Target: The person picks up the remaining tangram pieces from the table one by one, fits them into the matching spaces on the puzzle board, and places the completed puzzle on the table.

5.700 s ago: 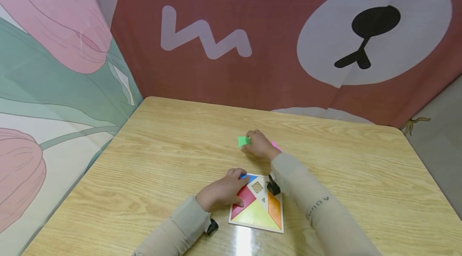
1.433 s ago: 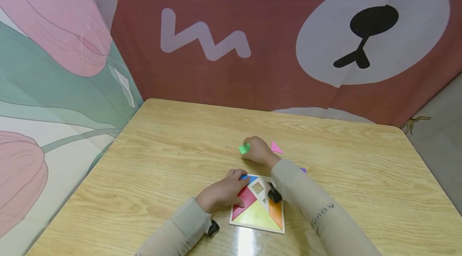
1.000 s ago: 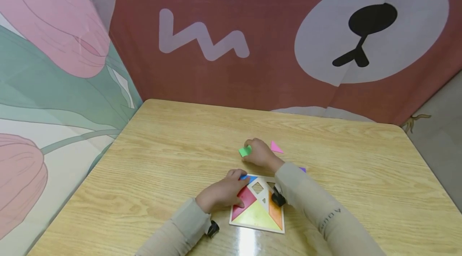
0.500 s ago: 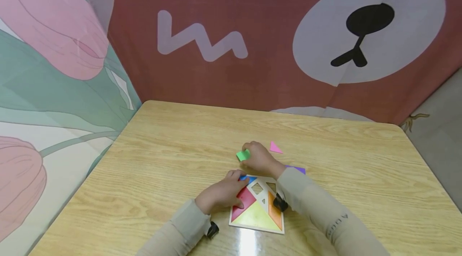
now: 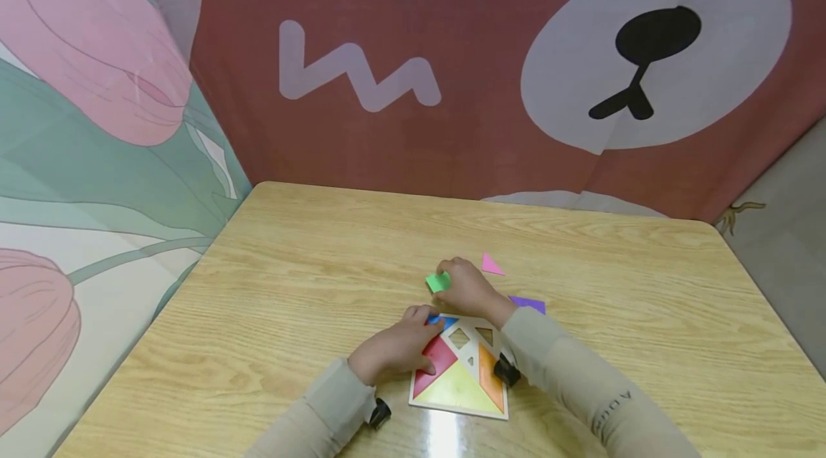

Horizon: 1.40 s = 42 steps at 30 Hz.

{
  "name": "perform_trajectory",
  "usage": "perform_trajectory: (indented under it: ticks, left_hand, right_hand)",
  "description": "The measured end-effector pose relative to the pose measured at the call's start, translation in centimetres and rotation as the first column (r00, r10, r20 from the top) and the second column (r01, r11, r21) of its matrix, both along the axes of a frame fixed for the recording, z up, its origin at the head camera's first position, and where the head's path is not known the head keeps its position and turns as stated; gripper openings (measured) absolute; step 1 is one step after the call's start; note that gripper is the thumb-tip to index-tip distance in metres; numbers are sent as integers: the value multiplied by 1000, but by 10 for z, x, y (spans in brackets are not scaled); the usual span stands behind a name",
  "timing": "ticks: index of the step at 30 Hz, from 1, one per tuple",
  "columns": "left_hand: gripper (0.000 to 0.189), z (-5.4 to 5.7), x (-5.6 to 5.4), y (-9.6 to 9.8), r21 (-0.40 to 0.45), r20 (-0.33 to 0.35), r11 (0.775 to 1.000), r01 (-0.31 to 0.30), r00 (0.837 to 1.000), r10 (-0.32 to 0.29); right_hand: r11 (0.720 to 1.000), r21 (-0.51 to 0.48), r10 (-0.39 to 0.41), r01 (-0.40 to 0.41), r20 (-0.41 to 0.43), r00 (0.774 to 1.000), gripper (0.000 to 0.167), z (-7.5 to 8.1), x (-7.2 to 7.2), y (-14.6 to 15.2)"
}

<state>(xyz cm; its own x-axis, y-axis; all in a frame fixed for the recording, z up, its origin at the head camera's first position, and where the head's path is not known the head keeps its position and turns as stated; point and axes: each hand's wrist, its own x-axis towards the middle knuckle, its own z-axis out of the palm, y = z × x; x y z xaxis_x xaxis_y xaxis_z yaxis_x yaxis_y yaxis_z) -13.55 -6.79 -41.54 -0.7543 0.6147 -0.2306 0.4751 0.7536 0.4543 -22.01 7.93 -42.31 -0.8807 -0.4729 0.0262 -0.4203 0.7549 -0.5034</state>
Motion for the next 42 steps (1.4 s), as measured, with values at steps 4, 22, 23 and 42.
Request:
perform_trajectory:
  ticks: [4, 22, 23, 42]
  left_hand:
    - [65, 1, 1, 0, -11, -16, 1000, 8, 1000, -8]
    - [68, 0, -1, 1, -17, -13, 1000, -4, 1000, 3]
    - [68, 1, 0, 1, -21, -17, 1000, -1, 1000, 0]
    - [68, 0, 0, 2, -30, -21, 1000, -10, 1000, 9]
  right_hand:
    - [1000, 0, -3, 3, 1, 1000, 38, -1, 2, 1]
    - [1000, -10, -21, 21, 8, 1000, 38, -2, 10, 8]
    - [1000, -11, -22, 22, 5, 1000, 38, -2, 11, 8]
    - [1000, 1, -14, 14, -28, 1000, 35, -1, 21, 18]
